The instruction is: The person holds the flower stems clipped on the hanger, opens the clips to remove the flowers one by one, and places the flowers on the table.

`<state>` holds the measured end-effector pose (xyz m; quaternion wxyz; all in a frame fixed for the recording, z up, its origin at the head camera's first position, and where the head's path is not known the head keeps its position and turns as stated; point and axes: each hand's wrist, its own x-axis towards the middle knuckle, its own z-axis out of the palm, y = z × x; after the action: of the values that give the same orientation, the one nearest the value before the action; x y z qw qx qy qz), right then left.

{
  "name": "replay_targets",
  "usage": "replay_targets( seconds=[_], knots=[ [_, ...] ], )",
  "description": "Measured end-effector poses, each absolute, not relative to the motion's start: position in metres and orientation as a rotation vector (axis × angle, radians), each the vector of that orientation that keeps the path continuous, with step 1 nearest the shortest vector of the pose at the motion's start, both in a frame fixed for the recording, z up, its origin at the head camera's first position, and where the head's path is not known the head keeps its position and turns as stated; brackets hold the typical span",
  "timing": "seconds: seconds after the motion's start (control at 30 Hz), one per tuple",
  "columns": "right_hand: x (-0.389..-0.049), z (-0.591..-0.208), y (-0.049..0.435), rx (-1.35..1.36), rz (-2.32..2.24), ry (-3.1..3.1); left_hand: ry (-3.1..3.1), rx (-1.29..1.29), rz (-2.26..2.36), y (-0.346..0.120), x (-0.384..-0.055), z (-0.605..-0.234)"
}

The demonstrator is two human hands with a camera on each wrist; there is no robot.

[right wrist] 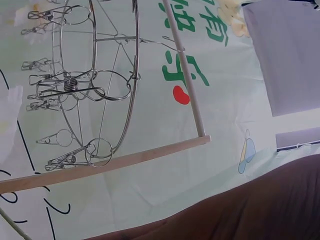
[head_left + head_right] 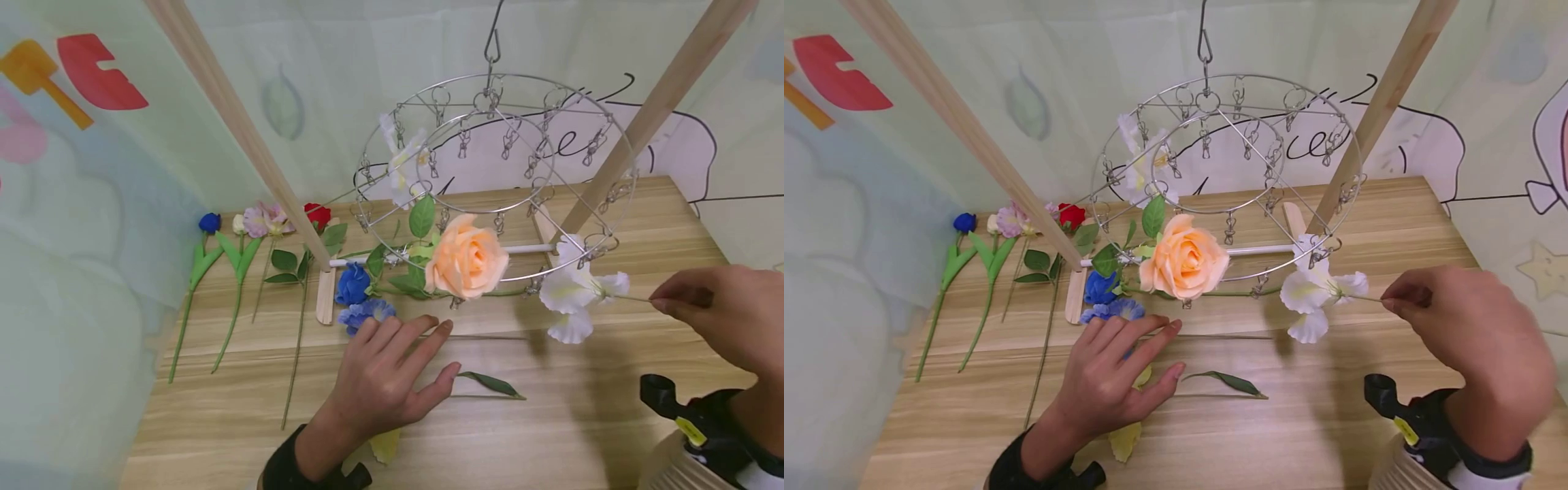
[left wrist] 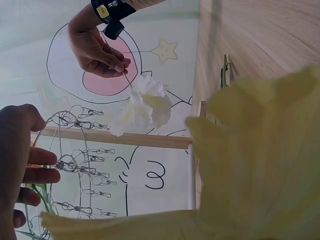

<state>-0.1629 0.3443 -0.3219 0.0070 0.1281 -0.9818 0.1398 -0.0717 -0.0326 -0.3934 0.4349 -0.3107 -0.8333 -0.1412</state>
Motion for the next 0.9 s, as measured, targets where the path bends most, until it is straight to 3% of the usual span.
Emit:
replay_targets(
  seconds=[0.3,0.9],
  knots=[
    [-0.169,-0.327,0.352,0.255,0.667,-2.926,-2.08,-0.774,-0.358,-0.032,-0.071,-0.394],
    [-0.189,-0.322,0.349,-0.361,1.003,-2.707,-2.068,-0.782,-0.346,-0.033,-0.071,-0.394]
  ],
)
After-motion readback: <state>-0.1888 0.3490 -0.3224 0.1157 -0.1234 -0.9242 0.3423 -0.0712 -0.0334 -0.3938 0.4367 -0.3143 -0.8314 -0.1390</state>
